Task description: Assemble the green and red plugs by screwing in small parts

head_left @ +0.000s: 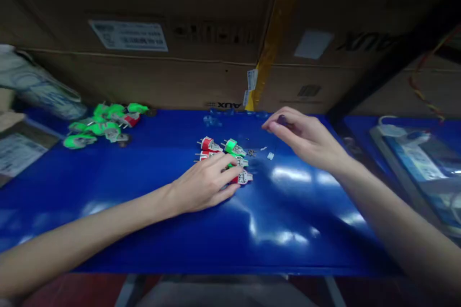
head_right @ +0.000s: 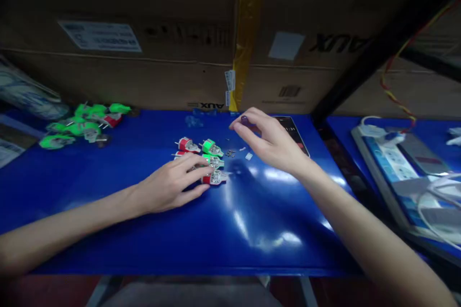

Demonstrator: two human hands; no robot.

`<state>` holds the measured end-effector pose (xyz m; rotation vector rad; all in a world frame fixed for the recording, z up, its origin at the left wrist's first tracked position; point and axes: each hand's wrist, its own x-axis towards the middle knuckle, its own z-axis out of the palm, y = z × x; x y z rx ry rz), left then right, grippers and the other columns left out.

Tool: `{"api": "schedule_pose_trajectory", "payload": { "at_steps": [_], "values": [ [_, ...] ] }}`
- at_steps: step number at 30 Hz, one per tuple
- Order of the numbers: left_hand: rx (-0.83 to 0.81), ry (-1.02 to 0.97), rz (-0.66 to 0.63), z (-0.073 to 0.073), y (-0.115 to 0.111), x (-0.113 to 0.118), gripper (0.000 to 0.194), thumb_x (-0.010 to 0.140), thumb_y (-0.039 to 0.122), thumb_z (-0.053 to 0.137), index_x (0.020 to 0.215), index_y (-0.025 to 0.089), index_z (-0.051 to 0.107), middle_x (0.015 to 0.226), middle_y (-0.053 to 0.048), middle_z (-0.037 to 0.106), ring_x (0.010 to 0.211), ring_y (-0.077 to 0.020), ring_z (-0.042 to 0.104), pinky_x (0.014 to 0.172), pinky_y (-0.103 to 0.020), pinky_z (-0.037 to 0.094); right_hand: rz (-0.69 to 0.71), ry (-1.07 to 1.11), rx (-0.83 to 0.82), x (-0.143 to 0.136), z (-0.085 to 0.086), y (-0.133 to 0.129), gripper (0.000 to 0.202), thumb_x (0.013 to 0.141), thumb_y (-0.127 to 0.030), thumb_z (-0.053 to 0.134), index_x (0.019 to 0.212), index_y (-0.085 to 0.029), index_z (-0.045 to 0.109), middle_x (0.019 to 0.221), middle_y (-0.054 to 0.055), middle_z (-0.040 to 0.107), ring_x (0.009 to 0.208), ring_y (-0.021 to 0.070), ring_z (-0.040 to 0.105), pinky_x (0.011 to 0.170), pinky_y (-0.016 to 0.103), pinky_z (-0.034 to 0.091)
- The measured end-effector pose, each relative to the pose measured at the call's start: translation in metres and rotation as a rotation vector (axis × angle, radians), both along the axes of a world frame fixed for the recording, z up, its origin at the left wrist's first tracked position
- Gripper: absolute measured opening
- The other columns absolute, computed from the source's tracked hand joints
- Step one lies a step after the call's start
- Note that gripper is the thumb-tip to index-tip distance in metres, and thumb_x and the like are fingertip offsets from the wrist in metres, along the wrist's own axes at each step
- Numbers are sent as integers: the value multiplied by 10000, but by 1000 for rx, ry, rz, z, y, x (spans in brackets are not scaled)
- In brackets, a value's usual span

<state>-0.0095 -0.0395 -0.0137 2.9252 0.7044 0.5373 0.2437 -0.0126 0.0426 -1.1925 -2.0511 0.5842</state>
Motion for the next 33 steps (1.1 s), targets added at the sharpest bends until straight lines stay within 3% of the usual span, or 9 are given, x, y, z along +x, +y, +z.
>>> {"api": "schedule_pose_trajectory", "payload": {
  "at_steps": [3,10,19,27,33],
  "values": [
    [-64,-42,32,7,5,3,252,988,271,478,1133,120,618,1073,-118,601,984,-220,574,879,-345,501,-29,-82,87,-2,0,6,257,947,-350,530,836,-165,669,868,51,626,793,156,582,709,279,425],
    [-179,-134,82,17,28,8,209,969,234,495,1045,139,664,978,-73,598,924,-184,563,841,-312,476,24,-72,-10,-8,-14,13,255,950,-335,520,781,-169,616,788,26,605,723,133,566,673,254,419],
    [-225,-94,67,14,38,14,200,950,225,527,1056,157,682,954,-59,606,897,-170,578,813,-294,463,43,-88,-42,-9,-23,17,206,937,-307,537,819,-165,628,817,32,612,741,136,599,672,250,443],
    [-231,-87,71,11,44,19,201,932,215,537,1040,145,692,971,-65,619,908,-178,595,831,-299,478,41,-86,-34,-6,-17,19,216,934,-310,538,802,-165,627,808,35,615,734,141,588,669,262,443],
    [-287,-73,85,11,51,30,224,907,229,571,1083,147,683,983,-65,616,931,-191,598,845,-314,489,35,-11,-9,-5,0,12,230,929,-343,563,808,-166,645,811,35,614,726,136,593,638,255,456]
  ]
}}
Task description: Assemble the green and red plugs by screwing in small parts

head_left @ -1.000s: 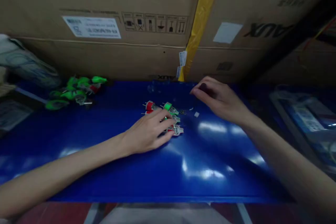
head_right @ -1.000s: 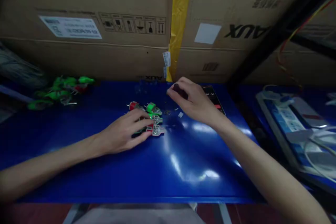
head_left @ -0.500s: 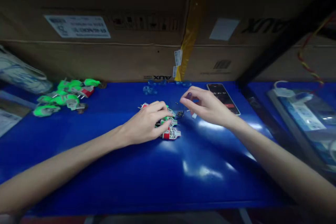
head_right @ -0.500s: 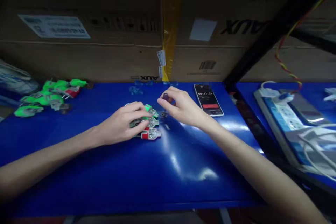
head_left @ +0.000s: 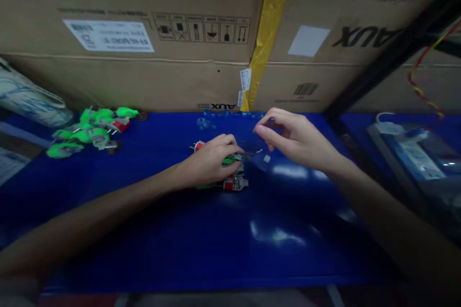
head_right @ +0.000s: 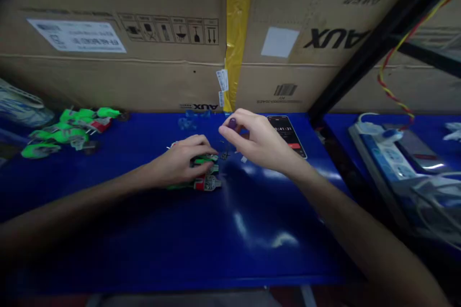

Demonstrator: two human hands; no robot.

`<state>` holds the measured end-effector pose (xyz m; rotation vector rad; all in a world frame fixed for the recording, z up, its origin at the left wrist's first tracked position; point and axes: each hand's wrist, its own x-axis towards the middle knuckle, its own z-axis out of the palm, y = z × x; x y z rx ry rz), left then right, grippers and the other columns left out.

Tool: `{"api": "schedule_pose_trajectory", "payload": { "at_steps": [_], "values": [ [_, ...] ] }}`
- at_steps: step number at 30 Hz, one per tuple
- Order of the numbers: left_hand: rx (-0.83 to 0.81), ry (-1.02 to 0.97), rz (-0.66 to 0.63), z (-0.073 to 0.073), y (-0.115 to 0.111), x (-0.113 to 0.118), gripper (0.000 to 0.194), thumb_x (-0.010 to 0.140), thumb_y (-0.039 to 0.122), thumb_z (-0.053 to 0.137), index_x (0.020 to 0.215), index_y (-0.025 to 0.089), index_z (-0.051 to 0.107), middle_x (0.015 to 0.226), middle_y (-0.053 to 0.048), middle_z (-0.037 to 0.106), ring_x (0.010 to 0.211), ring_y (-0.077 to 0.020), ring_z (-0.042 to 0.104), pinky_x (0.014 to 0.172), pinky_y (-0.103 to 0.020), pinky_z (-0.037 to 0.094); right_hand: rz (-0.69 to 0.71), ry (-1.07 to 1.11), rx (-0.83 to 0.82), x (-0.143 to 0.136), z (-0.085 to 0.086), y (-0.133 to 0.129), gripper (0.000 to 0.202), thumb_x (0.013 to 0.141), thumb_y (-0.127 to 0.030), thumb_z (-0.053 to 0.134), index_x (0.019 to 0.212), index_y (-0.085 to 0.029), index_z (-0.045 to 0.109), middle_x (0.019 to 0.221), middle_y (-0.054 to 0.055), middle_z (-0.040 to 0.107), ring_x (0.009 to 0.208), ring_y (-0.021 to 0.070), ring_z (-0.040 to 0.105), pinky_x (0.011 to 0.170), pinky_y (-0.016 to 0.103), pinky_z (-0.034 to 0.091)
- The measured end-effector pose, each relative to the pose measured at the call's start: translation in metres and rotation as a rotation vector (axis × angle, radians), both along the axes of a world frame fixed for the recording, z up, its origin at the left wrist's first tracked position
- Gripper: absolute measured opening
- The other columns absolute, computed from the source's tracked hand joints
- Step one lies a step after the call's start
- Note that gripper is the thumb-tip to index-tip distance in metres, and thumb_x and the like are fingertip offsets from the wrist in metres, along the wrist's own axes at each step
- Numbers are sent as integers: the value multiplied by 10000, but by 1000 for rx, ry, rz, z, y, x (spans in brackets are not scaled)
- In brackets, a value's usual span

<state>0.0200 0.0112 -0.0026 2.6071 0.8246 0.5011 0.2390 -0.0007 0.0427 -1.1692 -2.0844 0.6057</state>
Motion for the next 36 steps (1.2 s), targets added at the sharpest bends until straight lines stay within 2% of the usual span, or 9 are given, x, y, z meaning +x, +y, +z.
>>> {"api": "schedule_pose_trajectory", "payload": {
  "at_steps": [7,11,14,18,24,29,33,36],
  "values": [
    [-65,-57,-15,-4,6,12,250,875,280,670,1083,142,687,996,-58,630,962,-202,609,863,-324,484,-2,64,5,-1,20,-10,267,932,-393,563,817,-170,653,832,42,626,635,110,583,539,231,452],
    [-112,-127,-47,-4,7,15,126,908,223,636,966,138,708,960,-48,660,907,-170,628,815,-287,477,8,77,-5,-3,22,-13,266,933,-392,563,821,-167,651,827,38,628,616,102,575,550,236,459],
    [-122,-173,-59,-5,7,15,110,921,190,614,901,143,711,915,-35,670,863,-150,630,776,-264,472,15,83,-28,-4,21,-14,268,932,-398,561,824,-167,646,828,36,623,629,105,581,554,235,462],
    [-35,-137,-67,-4,6,12,116,931,193,601,903,138,700,908,-40,655,866,-159,613,774,-272,465,50,68,-20,-3,21,-16,211,927,-360,566,855,-176,641,844,40,628,665,123,598,579,250,470],
    [132,53,-141,2,1,7,200,983,198,488,909,113,653,907,-71,604,871,-191,558,781,-303,454,139,-91,99,-3,25,-22,87,914,-237,563,906,-190,635,880,43,667,758,152,618,676,276,483],
    [147,142,-165,8,-4,7,214,994,188,453,902,107,628,929,-80,595,869,-187,554,792,-295,459,149,-68,120,-6,26,-25,112,908,-262,576,870,-170,628,852,41,667,739,149,615,680,276,473],
    [190,130,-157,9,-9,1,183,985,239,492,1036,110,611,1020,-91,583,921,-200,546,838,-320,468,126,-36,85,-6,24,-28,148,927,-298,560,875,-175,624,863,39,663,749,148,621,680,275,471],
    [273,103,-138,9,-16,-8,230,982,282,499,1104,114,597,1056,-102,579,941,-208,545,841,-325,477,99,-39,51,-3,21,-30,175,931,-334,556,886,-182,630,869,41,662,751,153,618,666,278,471]
  ]
}}
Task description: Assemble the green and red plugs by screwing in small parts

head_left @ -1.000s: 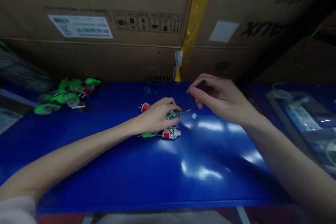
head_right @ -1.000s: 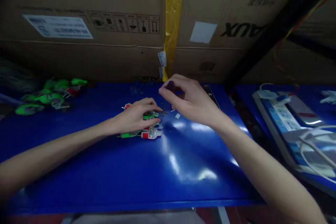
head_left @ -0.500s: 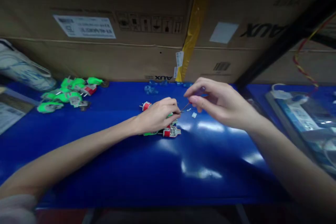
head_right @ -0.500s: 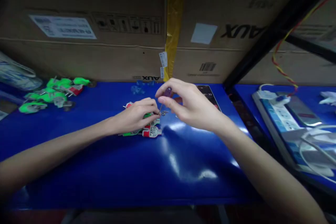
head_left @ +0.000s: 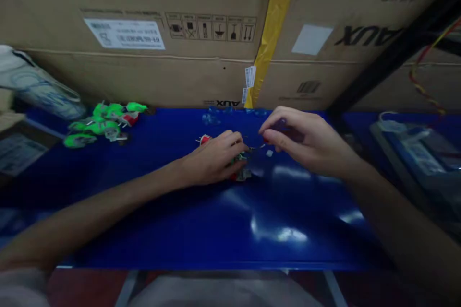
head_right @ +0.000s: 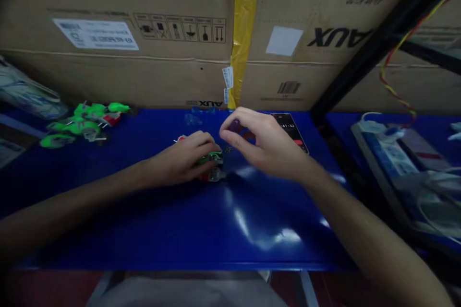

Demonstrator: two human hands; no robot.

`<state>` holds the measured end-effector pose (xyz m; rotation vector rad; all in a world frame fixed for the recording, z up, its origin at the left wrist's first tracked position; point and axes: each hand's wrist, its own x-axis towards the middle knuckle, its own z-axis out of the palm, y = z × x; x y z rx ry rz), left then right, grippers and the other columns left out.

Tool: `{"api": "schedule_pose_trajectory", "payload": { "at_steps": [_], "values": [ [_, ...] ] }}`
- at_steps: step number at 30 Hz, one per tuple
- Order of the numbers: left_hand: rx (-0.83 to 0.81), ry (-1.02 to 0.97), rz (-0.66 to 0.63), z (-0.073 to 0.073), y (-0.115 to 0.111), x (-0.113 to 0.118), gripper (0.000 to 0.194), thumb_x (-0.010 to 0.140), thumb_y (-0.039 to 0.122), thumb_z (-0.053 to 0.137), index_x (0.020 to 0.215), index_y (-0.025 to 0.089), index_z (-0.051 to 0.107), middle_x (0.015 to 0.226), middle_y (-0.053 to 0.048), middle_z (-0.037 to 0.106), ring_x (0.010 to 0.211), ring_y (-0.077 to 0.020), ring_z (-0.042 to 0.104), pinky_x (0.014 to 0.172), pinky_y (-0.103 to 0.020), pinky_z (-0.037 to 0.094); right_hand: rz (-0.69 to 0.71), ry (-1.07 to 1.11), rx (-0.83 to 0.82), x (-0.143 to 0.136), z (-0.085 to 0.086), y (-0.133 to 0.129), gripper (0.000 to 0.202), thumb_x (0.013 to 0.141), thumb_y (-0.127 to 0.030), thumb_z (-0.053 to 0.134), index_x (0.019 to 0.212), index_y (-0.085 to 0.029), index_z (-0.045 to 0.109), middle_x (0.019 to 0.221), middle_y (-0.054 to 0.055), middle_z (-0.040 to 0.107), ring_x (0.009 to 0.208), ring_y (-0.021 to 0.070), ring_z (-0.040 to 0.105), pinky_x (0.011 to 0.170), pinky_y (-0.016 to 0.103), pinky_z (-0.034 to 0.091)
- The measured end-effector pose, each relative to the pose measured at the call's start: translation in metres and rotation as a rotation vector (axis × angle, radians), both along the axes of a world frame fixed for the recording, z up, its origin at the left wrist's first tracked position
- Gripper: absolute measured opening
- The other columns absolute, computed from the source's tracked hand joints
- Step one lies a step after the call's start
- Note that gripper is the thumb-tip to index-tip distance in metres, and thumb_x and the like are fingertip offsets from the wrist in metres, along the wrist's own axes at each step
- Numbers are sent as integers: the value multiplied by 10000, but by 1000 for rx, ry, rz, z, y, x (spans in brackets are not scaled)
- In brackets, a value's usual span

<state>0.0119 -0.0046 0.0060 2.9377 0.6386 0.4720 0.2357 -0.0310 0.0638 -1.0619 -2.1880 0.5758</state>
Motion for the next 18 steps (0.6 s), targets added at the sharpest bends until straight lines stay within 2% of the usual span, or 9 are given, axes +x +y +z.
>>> {"api": "schedule_pose_trajectory", "payload": {
  "at_steps": [2,4,7,10,18],
  "values": [
    [99,2,10,-1,-6,-6,225,994,263,455,1033,121,624,1035,-107,592,921,-206,556,817,-318,481,-17,2,-19,3,-3,-1,191,929,-351,559,877,-183,632,853,42,664,744,157,615,654,278,467],
    [150,41,-51,-3,-12,-10,217,984,261,464,983,136,642,1029,-110,601,912,-209,572,806,-316,487,-27,20,-42,4,-6,-1,205,931,-360,557,877,-179,635,836,41,664,733,153,612,647,274,462],
    [149,109,-126,-7,-18,-14,229,986,276,465,1055,144,640,1011,-106,607,902,-208,589,798,-311,504,-15,56,-62,4,-13,-1,212,936,-352,553,871,-168,634,822,37,659,720,138,605,653,264,456],
    [130,148,-168,-9,-20,-14,250,983,243,477,1172,160,618,1080,-116,614,980,-224,598,836,-327,524,19,64,-57,0,-20,0,201,938,-331,552,865,-160,628,839,37,656,719,126,599,662,254,451],
    [138,151,-148,-18,-18,-15,289,1003,191,448,1235,185,622,1100,-118,624,1060,-228,578,869,-329,534,47,78,-59,-4,-29,4,191,938,-317,554,873,-156,634,851,41,655,729,127,595,669,251,451]
  ]
}}
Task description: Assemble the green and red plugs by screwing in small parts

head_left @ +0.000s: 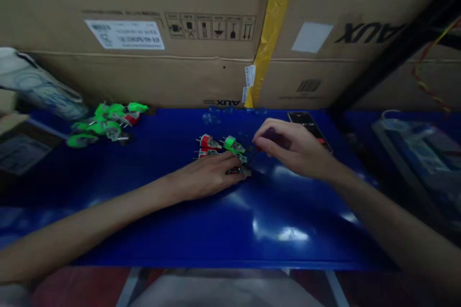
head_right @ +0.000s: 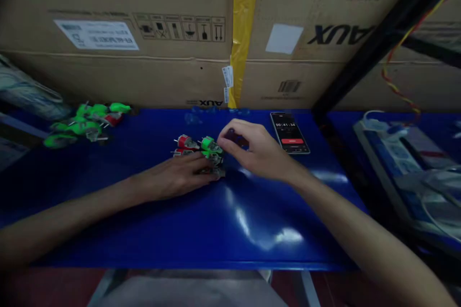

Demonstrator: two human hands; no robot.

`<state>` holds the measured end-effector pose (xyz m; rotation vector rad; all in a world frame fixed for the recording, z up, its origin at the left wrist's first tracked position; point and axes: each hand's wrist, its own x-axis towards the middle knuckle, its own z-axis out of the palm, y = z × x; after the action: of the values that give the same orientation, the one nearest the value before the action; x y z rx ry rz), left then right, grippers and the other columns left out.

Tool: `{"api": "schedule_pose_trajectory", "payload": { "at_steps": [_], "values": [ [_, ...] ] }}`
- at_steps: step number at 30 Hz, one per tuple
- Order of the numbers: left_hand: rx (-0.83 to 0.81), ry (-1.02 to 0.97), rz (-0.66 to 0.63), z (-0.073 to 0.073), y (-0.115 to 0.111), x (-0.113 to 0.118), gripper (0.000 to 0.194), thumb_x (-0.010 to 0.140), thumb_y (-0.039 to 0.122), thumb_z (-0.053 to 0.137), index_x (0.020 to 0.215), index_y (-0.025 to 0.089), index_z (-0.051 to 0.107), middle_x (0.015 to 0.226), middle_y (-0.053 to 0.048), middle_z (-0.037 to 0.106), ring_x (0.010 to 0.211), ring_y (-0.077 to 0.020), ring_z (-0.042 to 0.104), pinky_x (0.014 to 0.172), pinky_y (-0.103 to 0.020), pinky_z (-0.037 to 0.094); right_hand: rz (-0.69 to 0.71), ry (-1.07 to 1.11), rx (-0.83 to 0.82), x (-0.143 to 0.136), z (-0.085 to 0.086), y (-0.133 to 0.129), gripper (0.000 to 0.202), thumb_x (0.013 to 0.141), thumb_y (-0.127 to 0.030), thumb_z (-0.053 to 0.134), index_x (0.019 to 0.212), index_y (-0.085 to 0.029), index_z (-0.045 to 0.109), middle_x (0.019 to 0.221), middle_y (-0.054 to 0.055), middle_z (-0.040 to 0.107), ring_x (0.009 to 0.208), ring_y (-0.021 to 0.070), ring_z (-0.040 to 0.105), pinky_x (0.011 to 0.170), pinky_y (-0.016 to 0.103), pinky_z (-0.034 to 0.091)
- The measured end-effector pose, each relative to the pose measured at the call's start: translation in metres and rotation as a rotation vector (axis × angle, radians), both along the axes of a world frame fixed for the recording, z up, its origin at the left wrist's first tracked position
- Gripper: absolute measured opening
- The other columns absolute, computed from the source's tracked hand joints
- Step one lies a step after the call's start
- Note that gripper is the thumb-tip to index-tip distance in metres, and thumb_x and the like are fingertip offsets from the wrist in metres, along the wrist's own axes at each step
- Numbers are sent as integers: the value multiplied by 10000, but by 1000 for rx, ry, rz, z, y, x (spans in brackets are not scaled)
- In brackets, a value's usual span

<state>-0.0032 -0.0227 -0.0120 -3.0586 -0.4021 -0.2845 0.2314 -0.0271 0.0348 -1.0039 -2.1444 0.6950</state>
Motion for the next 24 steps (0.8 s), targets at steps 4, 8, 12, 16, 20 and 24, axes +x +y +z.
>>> {"api": "schedule_pose_trajectory", "payload": {
  "at_steps": [4,8,12,16,20,24],
  "values": [
    [4,0,-2,-1,0,0,304,1010,200,430,1241,178,627,1098,-116,623,1033,-232,575,851,-337,542,2,-2,3,0,0,1,187,936,-314,555,866,-157,629,853,38,654,728,125,595,674,251,451],
    [-12,-2,4,-1,-1,-1,309,999,176,447,1257,174,618,1129,-121,618,1067,-253,565,849,-350,548,7,-14,6,-2,-1,1,183,936,-308,557,865,-157,632,852,39,656,733,123,598,669,245,454],
    [-36,-13,1,-2,-1,-1,305,997,171,455,1262,179,606,1151,-121,609,1093,-241,557,890,-347,539,7,-38,17,-3,-1,0,169,937,-305,558,875,-164,628,864,43,667,749,130,612,680,249,474],
    [-44,4,-1,-4,0,0,303,994,173,457,1260,177,603,1137,-126,606,1095,-244,547,890,-346,538,25,-75,93,-3,0,-2,114,922,-263,577,973,-167,609,944,51,680,797,143,632,709,258,491],
    [-43,-8,-15,-4,2,1,291,987,169,468,1234,170,622,1115,-125,609,1085,-250,545,903,-370,534,100,-164,174,-6,7,-5,77,933,-199,532,966,-162,591,913,51,644,781,141,599,696,256,469],
    [-38,-18,-5,-3,2,1,277,982,178,476,1199,174,648,1080,-120,612,1028,-247,551,849,-355,546,196,-255,160,-7,16,-6,106,926,-148,513,990,-149,597,931,61,621,812,146,578,718,255,456]
  ]
}}
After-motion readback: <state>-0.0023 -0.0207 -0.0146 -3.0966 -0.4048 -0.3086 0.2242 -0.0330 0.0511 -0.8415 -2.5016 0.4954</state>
